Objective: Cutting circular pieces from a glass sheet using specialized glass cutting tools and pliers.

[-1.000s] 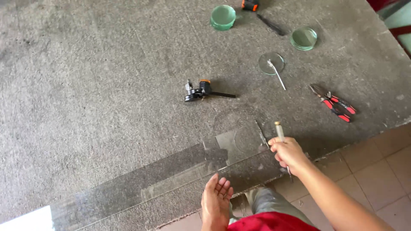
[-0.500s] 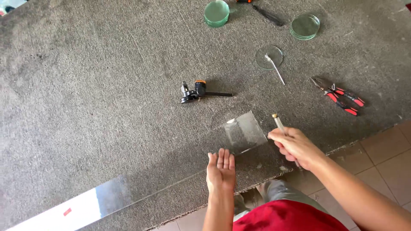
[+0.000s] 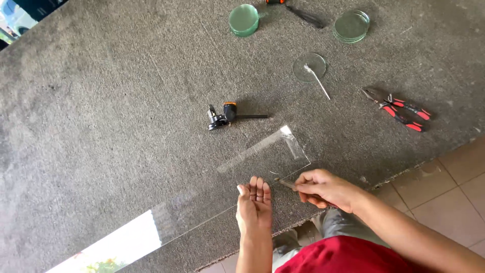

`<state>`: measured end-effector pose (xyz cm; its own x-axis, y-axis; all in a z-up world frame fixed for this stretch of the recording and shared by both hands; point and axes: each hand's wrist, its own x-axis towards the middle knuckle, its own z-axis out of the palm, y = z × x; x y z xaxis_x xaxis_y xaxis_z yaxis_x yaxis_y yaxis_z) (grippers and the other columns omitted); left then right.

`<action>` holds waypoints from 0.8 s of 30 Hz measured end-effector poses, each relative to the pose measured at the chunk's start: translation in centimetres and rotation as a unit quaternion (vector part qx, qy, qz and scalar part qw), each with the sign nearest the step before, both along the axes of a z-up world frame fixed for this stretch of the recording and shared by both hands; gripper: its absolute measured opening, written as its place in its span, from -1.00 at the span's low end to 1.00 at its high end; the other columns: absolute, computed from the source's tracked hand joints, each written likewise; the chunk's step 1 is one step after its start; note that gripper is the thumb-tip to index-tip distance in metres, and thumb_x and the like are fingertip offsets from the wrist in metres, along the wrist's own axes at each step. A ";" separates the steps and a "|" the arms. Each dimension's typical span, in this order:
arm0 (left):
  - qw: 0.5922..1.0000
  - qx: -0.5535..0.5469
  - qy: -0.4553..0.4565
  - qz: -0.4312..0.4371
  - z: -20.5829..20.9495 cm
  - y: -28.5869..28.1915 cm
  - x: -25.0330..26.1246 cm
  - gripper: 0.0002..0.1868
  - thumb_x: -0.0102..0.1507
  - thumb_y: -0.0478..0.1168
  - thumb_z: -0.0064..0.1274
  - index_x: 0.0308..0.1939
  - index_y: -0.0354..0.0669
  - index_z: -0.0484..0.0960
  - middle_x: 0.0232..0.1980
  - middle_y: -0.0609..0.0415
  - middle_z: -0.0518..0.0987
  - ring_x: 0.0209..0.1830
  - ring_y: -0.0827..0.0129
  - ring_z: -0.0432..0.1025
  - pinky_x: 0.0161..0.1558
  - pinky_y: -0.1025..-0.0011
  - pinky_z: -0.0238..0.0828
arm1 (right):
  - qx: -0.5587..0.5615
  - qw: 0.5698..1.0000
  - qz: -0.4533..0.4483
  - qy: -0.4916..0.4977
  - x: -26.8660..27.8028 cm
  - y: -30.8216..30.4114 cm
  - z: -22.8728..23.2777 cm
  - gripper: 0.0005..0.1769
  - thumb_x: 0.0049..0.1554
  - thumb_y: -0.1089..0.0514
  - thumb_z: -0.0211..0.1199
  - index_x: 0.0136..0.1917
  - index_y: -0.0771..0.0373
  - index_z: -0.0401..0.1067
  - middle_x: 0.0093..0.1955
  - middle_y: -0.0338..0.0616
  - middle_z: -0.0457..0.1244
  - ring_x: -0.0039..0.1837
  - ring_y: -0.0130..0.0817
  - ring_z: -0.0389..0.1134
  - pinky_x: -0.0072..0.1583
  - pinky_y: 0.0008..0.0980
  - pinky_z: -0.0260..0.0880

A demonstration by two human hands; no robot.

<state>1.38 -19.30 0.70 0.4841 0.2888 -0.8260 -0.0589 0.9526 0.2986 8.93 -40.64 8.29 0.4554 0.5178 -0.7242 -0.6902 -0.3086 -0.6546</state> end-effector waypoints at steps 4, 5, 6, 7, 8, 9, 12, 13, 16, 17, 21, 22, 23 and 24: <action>1.000 0.010 0.012 0.000 1.0 0.2 0.3 -0.63 0.41 0.04 -0.16 -0.06 -0.23 0.46 -0.02 -0.03 0.62 -0.07 0.20 0.54 0.02 0.20 0.58 | 0.063 0.995 -0.039 0.064 0.7 1.0 0.3 -0.79 0.22 0.13 0.22 -0.05 0.36 0.47 -0.30 -0.15 0.30 -0.38 -0.58 0.17 -0.40 -0.54 0.09; 1.000 0.003 0.021 0.002 1.5 0.0 0.5 -0.63 0.41 0.04 -0.17 -0.06 -0.23 0.46 -0.02 -0.03 0.61 -0.07 0.20 0.54 0.02 0.20 0.57 | 0.061 0.995 -0.044 0.070 0.7 1.0 0.1 -0.79 0.22 0.13 0.22 -0.05 0.36 0.47 -0.30 -0.15 0.31 -0.39 -0.57 0.18 -0.40 -0.54 0.09; 1.000 0.001 0.022 0.003 1.2 -0.1 0.3 -0.63 0.41 0.04 -0.17 -0.06 -0.23 0.46 -0.02 -0.03 0.61 -0.07 0.20 0.54 0.02 0.20 0.57 | 0.059 0.995 -0.043 0.071 0.7 1.0 0.5 -0.79 0.22 0.13 0.22 -0.05 0.36 0.47 -0.30 -0.15 0.31 -0.39 -0.57 0.18 -0.40 -0.54 0.09; 1.000 0.005 0.020 0.003 0.9 -0.1 0.3 -0.63 0.41 0.04 -0.16 -0.06 -0.23 0.47 -0.02 -0.04 0.61 -0.07 0.19 0.54 0.02 0.19 0.57 | 0.062 0.994 -0.048 0.076 0.8 1.0 0.7 -0.79 0.20 0.13 0.23 -0.06 0.35 0.47 -0.30 -0.16 0.31 -0.39 -0.56 0.18 -0.40 -0.53 0.08; 1.000 0.009 0.019 0.002 0.6 -0.1 0.2 -0.63 0.42 0.03 -0.16 -0.05 -0.24 0.47 -0.01 -0.05 0.61 -0.06 0.18 0.54 0.02 0.19 0.57 | 0.065 0.993 -0.054 0.081 0.9 1.1 1.0 -0.80 0.19 0.13 0.24 -0.07 0.34 0.46 -0.30 -0.17 0.31 -0.38 -0.56 0.19 -0.40 -0.52 0.08; 1.000 0.009 0.021 0.003 0.8 0.0 0.2 -0.63 0.42 0.03 -0.16 -0.05 -0.24 0.47 -0.01 -0.05 0.61 -0.06 0.18 0.54 0.02 0.19 0.57 | 0.065 0.993 -0.053 0.084 0.5 1.0 0.4 -0.80 0.19 0.13 0.24 -0.07 0.34 0.46 -0.30 -0.17 0.31 -0.38 -0.56 0.19 -0.40 -0.52 0.08; 1.000 -0.003 -0.010 0.007 1.3 -0.3 -0.1 -0.59 0.42 0.06 -0.15 -0.04 -0.27 0.48 -0.04 -0.02 0.60 -0.09 0.20 0.53 0.02 0.20 0.59 | 0.052 0.998 -0.028 0.038 -1.4 -0.4 -2.1 -0.76 0.19 0.05 0.28 -0.10 0.29 0.47 -0.36 -0.23 0.23 -0.40 -0.55 0.12 -0.40 -0.53 0.00; 1.000 -0.007 0.003 0.005 1.5 -0.1 0.2 -0.60 0.41 0.05 -0.15 -0.05 -0.27 0.46 -0.04 -0.03 0.61 -0.09 0.20 0.53 0.01 0.20 0.58 | 0.016 0.997 0.033 -0.072 -1.9 -1.1 -3.5 -0.71 0.18 -0.02 0.33 -0.13 0.27 0.49 -0.38 -0.27 0.21 -0.39 -0.60 0.12 -0.38 -0.57 0.03; 1.000 -0.006 0.023 0.005 3.7 0.0 0.9 -0.61 0.41 0.04 -0.15 -0.04 -0.27 0.45 -0.03 -0.04 0.61 -0.08 0.20 0.54 0.02 0.20 0.57 | 0.005 0.963 0.113 -0.245 -2.8 -1.3 -4.1 -0.65 0.17 -0.14 0.35 -0.17 0.20 0.52 -0.38 -0.34 0.23 -0.36 -0.69 0.12 -0.34 -0.61 0.07; 0.999 -0.004 0.034 0.004 4.7 -0.2 0.7 -0.62 0.41 0.02 -0.15 -0.03 -0.27 0.46 -0.02 -0.04 0.61 -0.06 0.20 0.54 0.04 0.21 0.57 | 0.029 0.943 0.130 -0.305 -3.5 -1.2 -3.7 -0.63 0.16 -0.19 0.32 -0.17 0.16 0.54 -0.37 -0.38 0.26 -0.35 -0.73 0.12 -0.33 -0.63 0.08; 1.000 -0.003 0.008 0.004 3.4 -0.2 0.1 -0.60 0.42 0.04 -0.15 -0.03 -0.29 0.47 -0.03 -0.03 0.59 -0.08 0.20 0.52 0.04 0.21 0.55 | 0.107 0.971 -0.012 -0.215 -2.5 3.6 -1.1 -0.63 0.16 -0.22 0.20 -0.17 0.11 0.46 -0.40 -0.45 0.15 -0.43 -0.71 0.02 -0.41 -0.56 -0.07; 1.000 0.001 0.025 -0.004 3.2 -0.2 0.1 -0.60 0.42 0.04 -0.17 -0.02 -0.28 0.46 -0.02 -0.04 0.60 -0.07 0.20 0.52 0.05 0.20 0.54 | 0.111 0.976 -0.072 -0.170 -1.9 4.7 -1.2 -0.62 0.19 -0.21 0.19 -0.23 0.11 0.40 -0.45 -0.46 0.07 -0.46 -0.69 -0.03 -0.43 -0.55 -0.11; 0.999 0.005 0.044 -0.010 2.9 -0.3 -0.3 -0.60 0.43 0.04 -0.18 -0.01 -0.27 0.44 -0.01 -0.05 0.60 -0.06 0.19 0.53 0.06 0.20 0.54 | 0.114 0.977 -0.131 -0.122 -1.5 5.7 -1.3 -0.59 0.21 -0.19 0.19 -0.29 0.12 0.35 -0.50 -0.47 -0.01 -0.49 -0.67 -0.08 -0.45 -0.53 -0.15; 0.999 0.005 0.044 -0.010 3.2 -0.4 -0.1 -0.60 0.43 0.04 -0.18 -0.01 -0.27 0.44 -0.01 -0.05 0.60 -0.06 0.19 0.53 0.06 0.20 0.54 | 0.114 0.977 -0.131 -0.123 -1.3 5.7 -1.5 -0.59 0.21 -0.19 0.19 -0.29 0.12 0.35 -0.50 -0.47 -0.01 -0.49 -0.67 -0.08 -0.45 -0.53 -0.15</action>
<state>1.29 -19.70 3.89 0.4161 0.2882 -0.8624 -0.0127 0.9502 0.3114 7.66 -34.89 6.82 0.7395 0.4952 -0.4560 -0.5397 0.0313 -0.8412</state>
